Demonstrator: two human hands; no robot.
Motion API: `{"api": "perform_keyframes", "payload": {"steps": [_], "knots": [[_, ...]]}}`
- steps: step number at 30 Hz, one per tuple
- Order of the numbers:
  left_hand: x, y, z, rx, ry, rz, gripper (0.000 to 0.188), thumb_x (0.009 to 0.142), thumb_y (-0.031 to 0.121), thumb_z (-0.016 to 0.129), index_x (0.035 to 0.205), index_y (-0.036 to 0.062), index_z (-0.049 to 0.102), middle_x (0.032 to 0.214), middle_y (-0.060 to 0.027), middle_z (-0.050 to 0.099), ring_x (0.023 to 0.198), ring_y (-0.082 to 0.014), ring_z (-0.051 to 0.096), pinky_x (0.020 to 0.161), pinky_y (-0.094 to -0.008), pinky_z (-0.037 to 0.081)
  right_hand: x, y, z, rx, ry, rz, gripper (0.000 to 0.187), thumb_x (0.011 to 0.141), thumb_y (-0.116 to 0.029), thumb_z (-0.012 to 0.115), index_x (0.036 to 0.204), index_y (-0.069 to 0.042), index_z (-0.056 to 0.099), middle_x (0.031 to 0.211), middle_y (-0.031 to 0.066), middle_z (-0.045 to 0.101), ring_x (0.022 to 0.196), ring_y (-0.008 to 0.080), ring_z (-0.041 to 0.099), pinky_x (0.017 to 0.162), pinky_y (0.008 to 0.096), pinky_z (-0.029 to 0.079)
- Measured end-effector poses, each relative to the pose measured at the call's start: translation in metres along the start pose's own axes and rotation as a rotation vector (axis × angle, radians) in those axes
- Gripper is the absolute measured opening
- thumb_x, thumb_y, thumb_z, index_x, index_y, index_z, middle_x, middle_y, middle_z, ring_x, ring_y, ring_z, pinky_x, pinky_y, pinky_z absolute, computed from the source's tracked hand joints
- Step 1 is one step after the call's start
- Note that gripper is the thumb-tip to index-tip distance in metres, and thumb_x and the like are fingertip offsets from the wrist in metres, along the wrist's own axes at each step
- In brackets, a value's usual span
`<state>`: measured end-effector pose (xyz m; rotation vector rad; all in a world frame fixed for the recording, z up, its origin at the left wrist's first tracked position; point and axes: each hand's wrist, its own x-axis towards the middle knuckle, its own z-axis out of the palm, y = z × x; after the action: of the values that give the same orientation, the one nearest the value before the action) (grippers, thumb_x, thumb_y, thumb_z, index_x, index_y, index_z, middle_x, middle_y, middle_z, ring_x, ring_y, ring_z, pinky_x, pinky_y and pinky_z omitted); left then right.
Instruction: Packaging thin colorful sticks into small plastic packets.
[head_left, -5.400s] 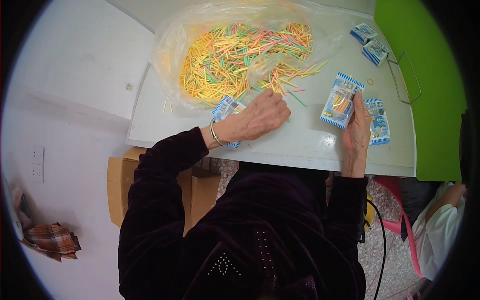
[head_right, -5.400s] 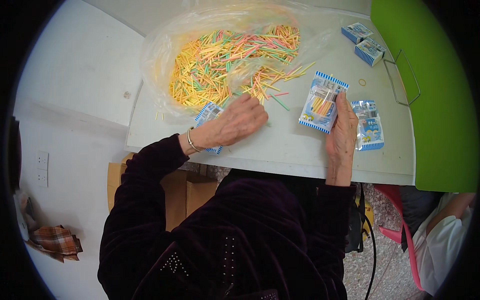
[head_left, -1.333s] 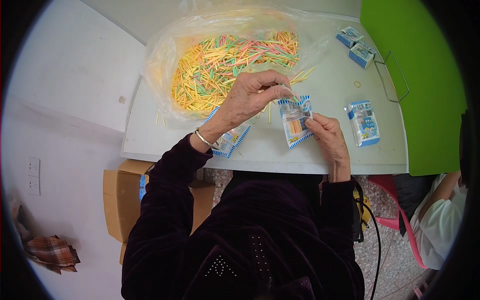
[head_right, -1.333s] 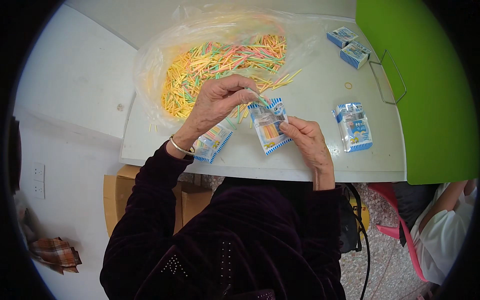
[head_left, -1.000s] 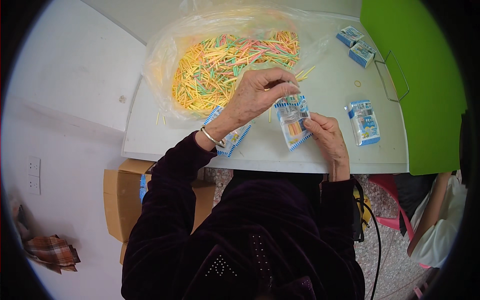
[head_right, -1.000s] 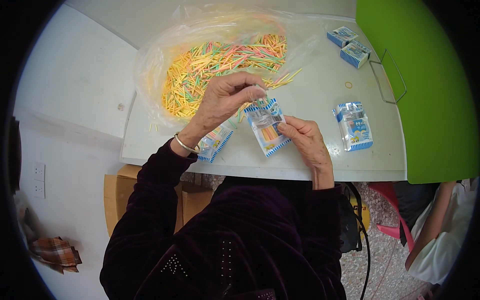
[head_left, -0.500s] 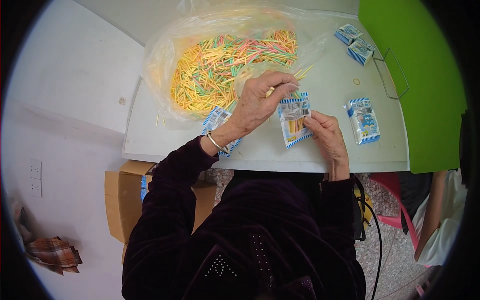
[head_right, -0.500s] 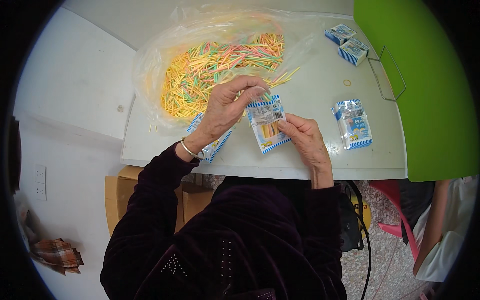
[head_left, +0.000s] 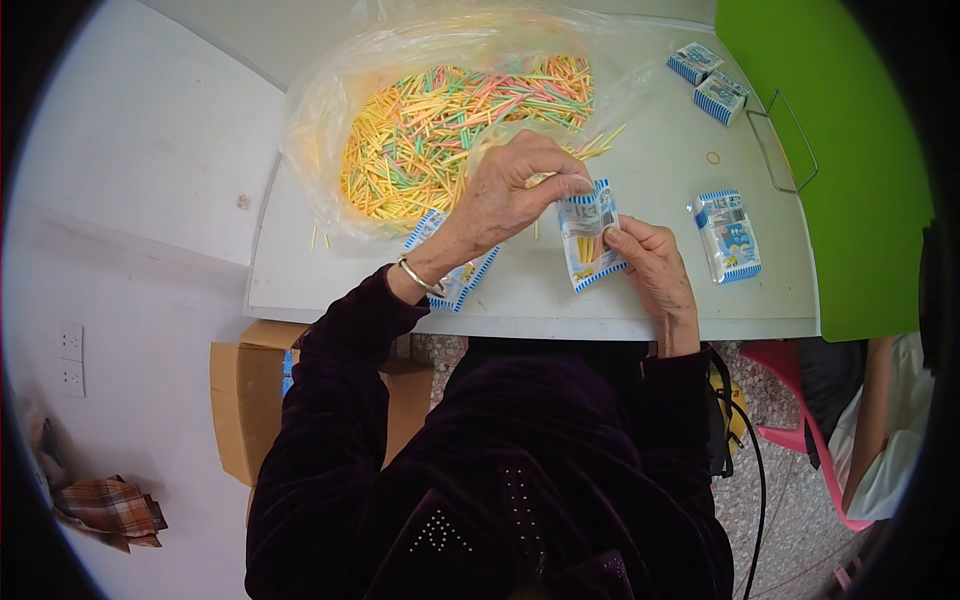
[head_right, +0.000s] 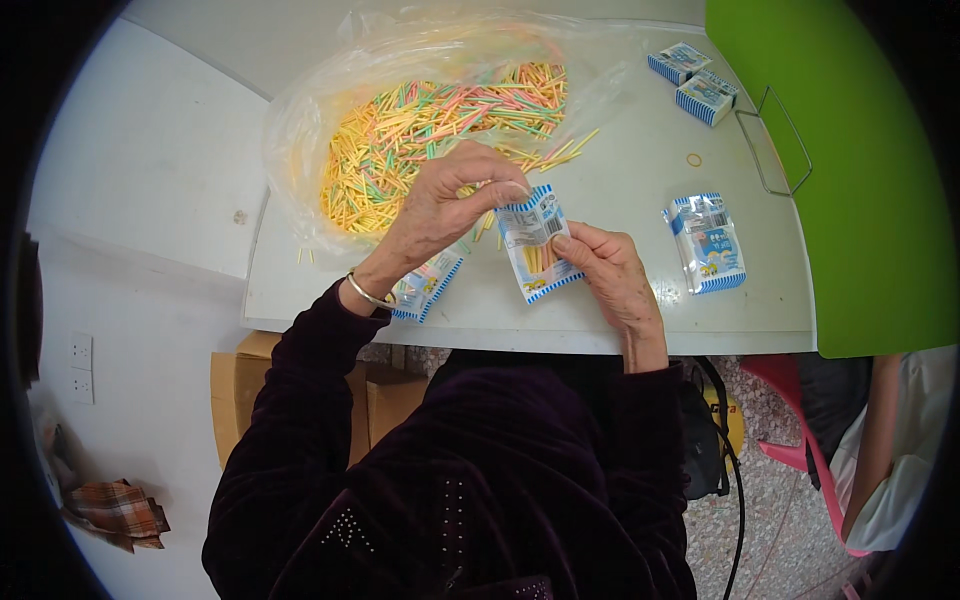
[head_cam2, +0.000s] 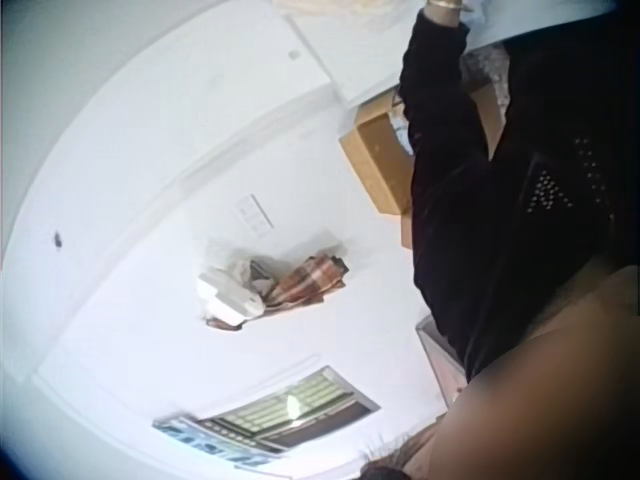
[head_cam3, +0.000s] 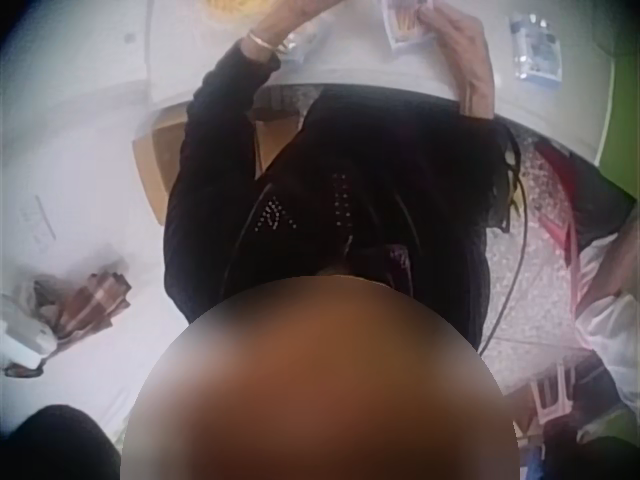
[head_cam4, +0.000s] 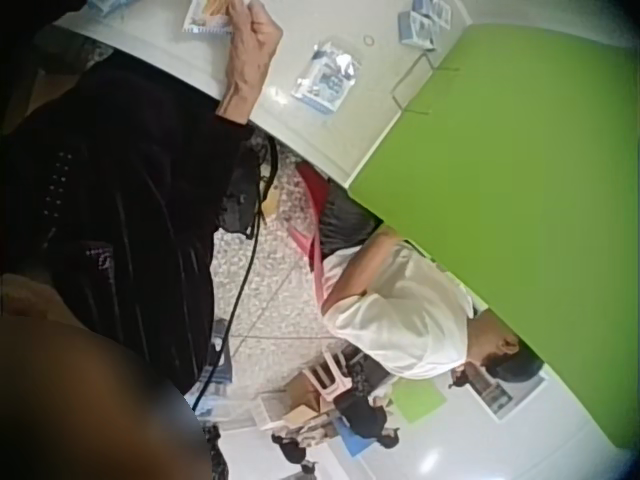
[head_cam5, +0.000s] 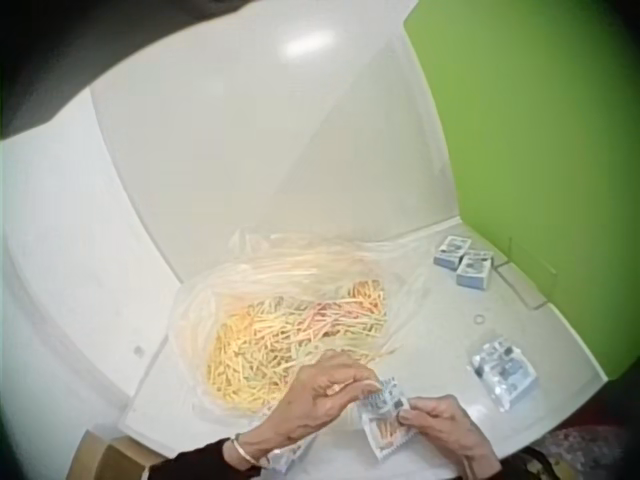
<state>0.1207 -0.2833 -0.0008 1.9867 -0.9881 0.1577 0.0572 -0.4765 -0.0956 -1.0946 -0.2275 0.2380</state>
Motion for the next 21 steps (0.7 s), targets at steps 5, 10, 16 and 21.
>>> {"api": "perform_keyframes", "payload": {"steps": [5,10,16,21], "knots": [[0.000,-0.001,0.012,0.081,-0.024,0.091,0.013,0.085,0.014,0.058,0.092,0.0048,0.064,0.082,-0.0052,0.065,0.085,-0.0202,0.055,0.079,-0.0321,0.043,0.000,-0.003,0.001,-0.004,0.021,-0.015,0.032,0.091,-0.017,0.057,0.114,0.005,0.059,0.097,0.0039,0.064,0.086,0.0066,0.055,0.078,0.0213,0.043],[-0.003,0.014,0.010,-0.188,-0.012,-0.253,0.017,0.089,0.012,0.051,0.103,0.0035,0.055,0.090,-0.0080,0.061,0.088,-0.0260,0.054,0.078,-0.0357,0.044,0.002,0.000,0.000,0.017,0.063,-0.025,0.031,0.092,-0.018,0.055,0.113,0.005,0.059,0.097,0.0032,0.064,0.086,0.0056,0.055,0.077,0.0206,0.043],[-0.002,0.004,0.013,0.034,0.037,0.014,0.017,0.088,0.014,0.056,0.099,0.0022,0.055,0.092,-0.0094,0.060,0.083,-0.0207,0.056,0.075,-0.0303,0.046,0.003,-0.002,0.003,0.010,0.108,-0.052,0.027,0.093,-0.017,0.053,0.109,0.004,0.060,0.095,0.0022,0.063,0.084,0.0050,0.055,0.075,0.0204,0.043],[-0.009,-0.006,0.023,-0.290,0.030,-0.244,0.021,0.084,0.016,0.061,0.100,0.0011,0.059,0.087,-0.0046,0.060,0.077,-0.0113,0.056,0.069,-0.0259,0.046,0.006,-0.001,0.005,0.165,0.202,-0.130,0.028,0.093,-0.015,0.054,0.114,0.003,0.057,0.102,0.0035,0.063,0.091,0.0079,0.057,0.079,0.0233,0.046]]}}
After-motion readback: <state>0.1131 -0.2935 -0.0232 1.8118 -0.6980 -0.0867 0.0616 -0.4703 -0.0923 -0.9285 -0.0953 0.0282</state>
